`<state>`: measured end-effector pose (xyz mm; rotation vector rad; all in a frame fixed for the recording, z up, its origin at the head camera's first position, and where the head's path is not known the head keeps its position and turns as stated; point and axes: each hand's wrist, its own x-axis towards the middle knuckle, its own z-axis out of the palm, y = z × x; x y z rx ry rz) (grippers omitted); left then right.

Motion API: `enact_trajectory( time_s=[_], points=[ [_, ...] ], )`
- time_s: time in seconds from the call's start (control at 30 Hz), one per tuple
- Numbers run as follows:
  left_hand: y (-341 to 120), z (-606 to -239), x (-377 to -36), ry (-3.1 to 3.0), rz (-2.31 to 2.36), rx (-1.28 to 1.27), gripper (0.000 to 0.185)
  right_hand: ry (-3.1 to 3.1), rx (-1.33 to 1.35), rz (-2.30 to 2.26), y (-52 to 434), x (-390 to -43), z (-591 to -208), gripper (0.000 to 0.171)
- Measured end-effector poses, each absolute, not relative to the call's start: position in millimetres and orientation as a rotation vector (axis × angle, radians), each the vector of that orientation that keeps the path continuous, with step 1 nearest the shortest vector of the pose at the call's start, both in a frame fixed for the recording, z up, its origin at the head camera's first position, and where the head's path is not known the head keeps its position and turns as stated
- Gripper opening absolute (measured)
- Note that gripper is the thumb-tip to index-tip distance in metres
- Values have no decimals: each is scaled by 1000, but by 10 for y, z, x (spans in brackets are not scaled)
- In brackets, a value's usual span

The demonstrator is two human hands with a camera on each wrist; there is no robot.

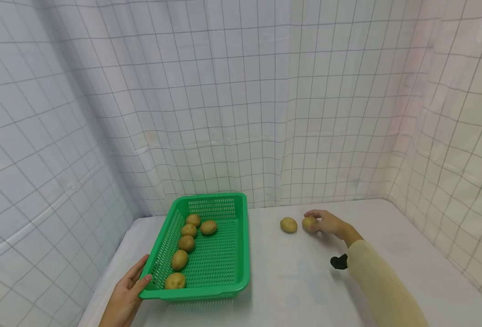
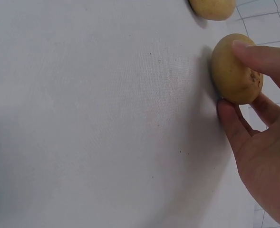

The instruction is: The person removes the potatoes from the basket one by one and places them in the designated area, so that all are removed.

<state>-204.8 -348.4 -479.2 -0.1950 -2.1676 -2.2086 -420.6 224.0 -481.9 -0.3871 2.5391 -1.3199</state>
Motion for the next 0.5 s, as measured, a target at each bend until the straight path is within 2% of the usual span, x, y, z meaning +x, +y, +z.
enact_trajectory(
  time_s=[0.5],
  points=[
    [-3485, -4806, -2048, -2148, -2219, -216, 74, 2531, -374, -1294, 2273, -4166, -4787, 62]
  ],
)
